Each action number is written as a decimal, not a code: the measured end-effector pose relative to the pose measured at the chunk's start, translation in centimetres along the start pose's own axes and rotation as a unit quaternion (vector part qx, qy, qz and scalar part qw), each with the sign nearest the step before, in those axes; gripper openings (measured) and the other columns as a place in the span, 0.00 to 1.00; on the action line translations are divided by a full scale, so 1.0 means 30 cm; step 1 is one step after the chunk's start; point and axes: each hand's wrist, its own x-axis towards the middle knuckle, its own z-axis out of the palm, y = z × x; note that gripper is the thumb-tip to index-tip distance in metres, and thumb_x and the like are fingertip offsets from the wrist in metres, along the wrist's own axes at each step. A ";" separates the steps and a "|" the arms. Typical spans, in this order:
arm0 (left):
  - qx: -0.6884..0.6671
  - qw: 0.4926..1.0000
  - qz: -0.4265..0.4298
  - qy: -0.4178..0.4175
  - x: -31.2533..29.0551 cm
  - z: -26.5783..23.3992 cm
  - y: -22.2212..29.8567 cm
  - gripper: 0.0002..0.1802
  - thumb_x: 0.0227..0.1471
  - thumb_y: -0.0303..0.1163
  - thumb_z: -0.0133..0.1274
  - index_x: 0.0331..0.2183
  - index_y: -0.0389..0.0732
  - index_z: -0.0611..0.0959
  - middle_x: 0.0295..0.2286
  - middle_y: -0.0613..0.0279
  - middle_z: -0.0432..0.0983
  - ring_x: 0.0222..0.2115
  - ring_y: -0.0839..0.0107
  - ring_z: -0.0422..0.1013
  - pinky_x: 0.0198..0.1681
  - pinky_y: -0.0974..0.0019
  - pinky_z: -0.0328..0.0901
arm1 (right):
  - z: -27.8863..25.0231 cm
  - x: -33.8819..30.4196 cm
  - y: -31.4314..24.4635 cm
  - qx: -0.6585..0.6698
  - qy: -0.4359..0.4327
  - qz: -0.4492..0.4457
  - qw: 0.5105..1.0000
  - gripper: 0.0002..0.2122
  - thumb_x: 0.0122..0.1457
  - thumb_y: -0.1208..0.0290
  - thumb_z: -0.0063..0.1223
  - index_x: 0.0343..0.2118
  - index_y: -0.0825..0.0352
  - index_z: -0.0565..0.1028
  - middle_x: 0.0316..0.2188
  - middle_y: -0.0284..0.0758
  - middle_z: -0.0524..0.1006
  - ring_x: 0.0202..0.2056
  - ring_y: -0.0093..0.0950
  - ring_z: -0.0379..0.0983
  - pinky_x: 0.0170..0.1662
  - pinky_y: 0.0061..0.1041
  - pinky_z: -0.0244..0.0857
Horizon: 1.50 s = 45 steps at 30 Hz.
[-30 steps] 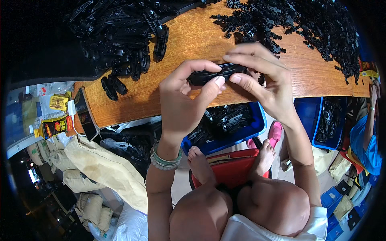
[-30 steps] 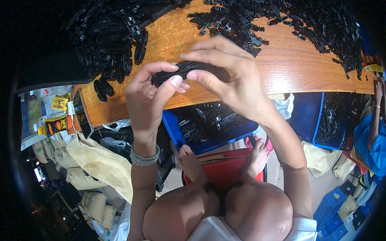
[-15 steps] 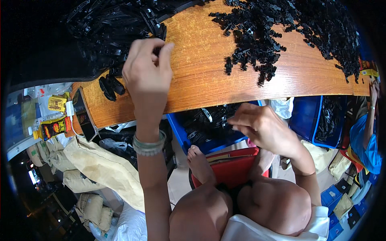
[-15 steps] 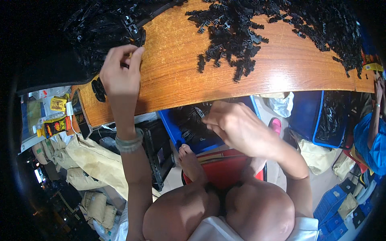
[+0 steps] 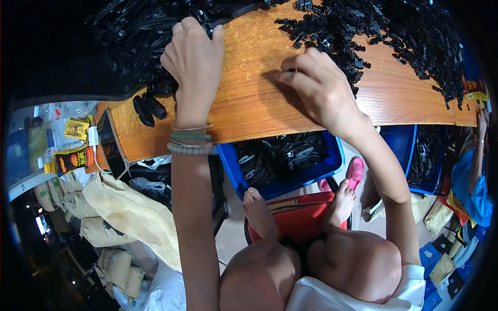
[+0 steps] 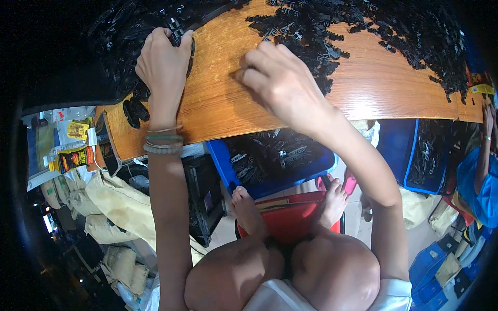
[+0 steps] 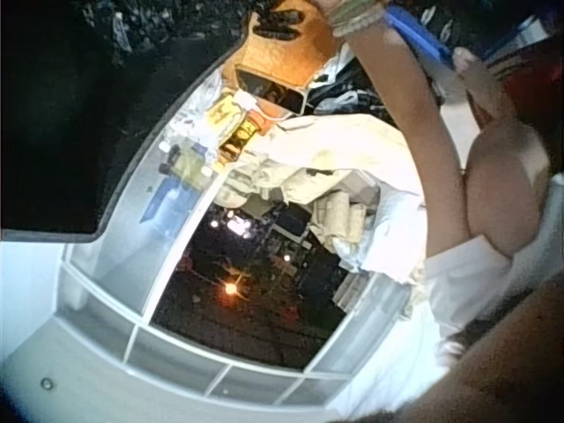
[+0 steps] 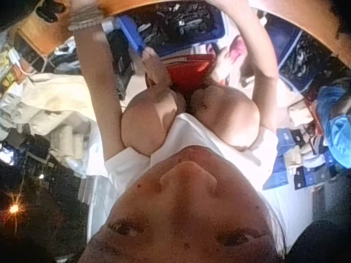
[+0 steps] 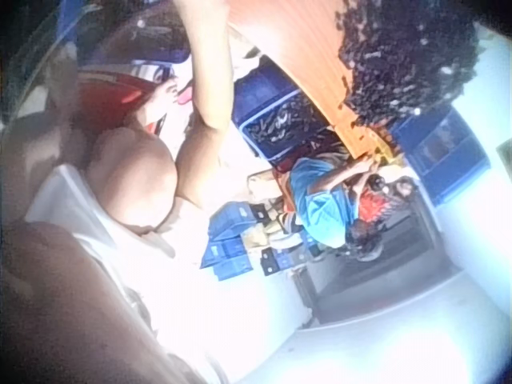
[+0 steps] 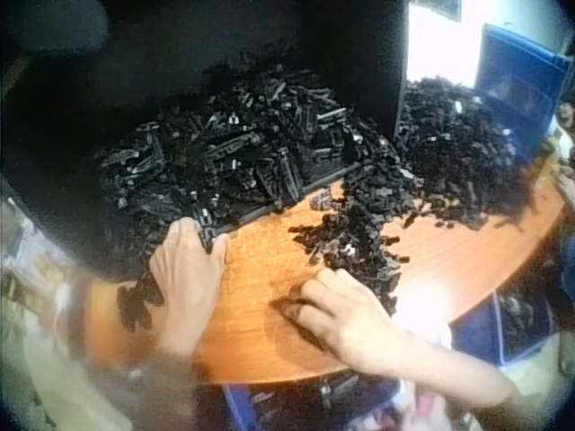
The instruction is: The person assembles small black plastic components by hand at a workstation.
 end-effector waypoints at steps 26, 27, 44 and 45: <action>-0.707 0.626 -0.187 -0.269 -0.252 -0.214 0.167 0.11 0.44 0.15 0.53 0.34 0.28 0.74 0.28 0.57 0.74 0.28 0.73 0.74 0.30 0.75 0.72 | -0.073 -0.079 -0.102 0.122 0.161 0.177 0.963 0.07 0.42 0.82 0.58 0.28 0.69 0.77 0.28 0.36 0.73 0.31 0.29 0.67 0.34 0.23 0.60; -0.716 0.612 -0.198 -0.272 -0.252 -0.215 0.171 0.11 0.44 0.16 0.53 0.34 0.28 0.74 0.27 0.57 0.74 0.28 0.73 0.74 0.31 0.75 0.71 | -0.076 -0.080 -0.100 0.122 0.162 0.177 0.963 0.07 0.42 0.82 0.58 0.28 0.69 0.77 0.28 0.36 0.73 0.31 0.29 0.67 0.34 0.23 0.60; -0.355 0.919 -0.089 -0.144 -0.184 -0.191 0.061 0.09 0.44 0.31 0.55 0.29 0.36 0.79 0.26 0.55 0.73 0.23 0.65 0.73 0.26 0.68 0.66 | -0.143 -0.189 -0.173 0.337 -0.159 0.309 0.875 0.09 0.45 0.79 0.58 0.32 0.71 0.77 0.29 0.38 0.76 0.32 0.28 0.73 0.36 0.25 0.65; -0.364 0.916 -0.087 -0.144 -0.162 -0.147 0.055 0.09 0.44 0.31 0.55 0.29 0.36 0.79 0.26 0.55 0.73 0.23 0.65 0.73 0.26 0.68 0.66 | -0.139 -0.200 -0.173 0.270 -0.097 0.279 0.916 0.08 0.46 0.80 0.57 0.32 0.71 0.77 0.29 0.38 0.76 0.32 0.28 0.73 0.36 0.25 0.65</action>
